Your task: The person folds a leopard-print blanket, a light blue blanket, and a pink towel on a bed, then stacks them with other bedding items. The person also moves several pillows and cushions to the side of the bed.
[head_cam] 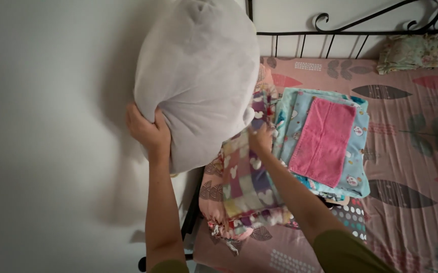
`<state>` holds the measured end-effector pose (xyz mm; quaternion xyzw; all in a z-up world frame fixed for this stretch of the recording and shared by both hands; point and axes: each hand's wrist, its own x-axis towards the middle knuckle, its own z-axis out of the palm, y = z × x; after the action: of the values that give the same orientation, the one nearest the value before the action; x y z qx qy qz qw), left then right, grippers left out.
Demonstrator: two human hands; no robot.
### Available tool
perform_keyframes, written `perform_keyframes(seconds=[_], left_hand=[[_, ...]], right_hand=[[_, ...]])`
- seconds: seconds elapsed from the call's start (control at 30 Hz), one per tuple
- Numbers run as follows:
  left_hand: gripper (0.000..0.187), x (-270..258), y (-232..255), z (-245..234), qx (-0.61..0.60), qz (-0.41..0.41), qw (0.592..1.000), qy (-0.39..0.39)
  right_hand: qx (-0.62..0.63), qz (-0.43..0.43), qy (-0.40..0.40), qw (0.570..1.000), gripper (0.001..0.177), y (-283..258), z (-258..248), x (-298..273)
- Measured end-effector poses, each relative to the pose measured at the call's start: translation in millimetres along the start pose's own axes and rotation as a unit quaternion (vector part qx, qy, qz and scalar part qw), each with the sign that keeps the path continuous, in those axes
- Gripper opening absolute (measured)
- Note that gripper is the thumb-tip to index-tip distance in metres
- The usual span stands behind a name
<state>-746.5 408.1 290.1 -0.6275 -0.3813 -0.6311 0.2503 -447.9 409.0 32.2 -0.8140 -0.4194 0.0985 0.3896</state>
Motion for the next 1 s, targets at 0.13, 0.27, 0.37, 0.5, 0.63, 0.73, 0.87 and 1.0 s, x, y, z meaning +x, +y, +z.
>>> perform_keyframes(seconds=[0.13,0.27,0.37,0.5,0.63,0.73,0.87,1.0], left_hand=[[0.043,-6.8,1.5,4.3,-0.004,-0.012,1.0,-0.015],[0.043,-13.9,0.6,8.2,-0.008,-0.007,0.998,-0.056],[0.041,-23.0,-1.2,7.5,0.012,-0.013,0.999,-0.041],[0.031,-13.6,4.0,6.2,0.008,0.0,1.0,-0.01],[0.031,-9.4,6.2,0.9,-0.005,-0.006,1.0,-0.004],[0.031,-11.4,6.9,-1.9,-0.009,-0.006,1.0,-0.025],[0.034,-22.6,18.9,11.1,-0.024,-0.033,0.997,-0.061],[0.032,-44.8,30.4,30.6,-0.047,-0.051,0.995,-0.067]], right_hand=[[-0.125,0.078,-0.258,0.955,0.136,9.6,-1.5,-43.3],[-0.074,-0.034,-0.231,0.97,0.059,26.6,-0.1,-43.7],[0.053,-0.124,-0.11,0.985,0.069,20.7,3.2,-37.1],[0.081,-0.178,-0.031,0.98,0.075,-17.2,-21.0,-47.3],[0.069,-0.101,-0.052,0.991,0.078,50.6,44.1,-17.3],[-0.019,0.0,-0.149,0.989,0.09,90.0,69.9,-12.0],[-0.022,-0.169,-0.091,0.981,0.063,74.5,33.2,-43.4],[0.075,-0.187,-0.023,0.979,0.055,51.8,-29.0,-54.1]])
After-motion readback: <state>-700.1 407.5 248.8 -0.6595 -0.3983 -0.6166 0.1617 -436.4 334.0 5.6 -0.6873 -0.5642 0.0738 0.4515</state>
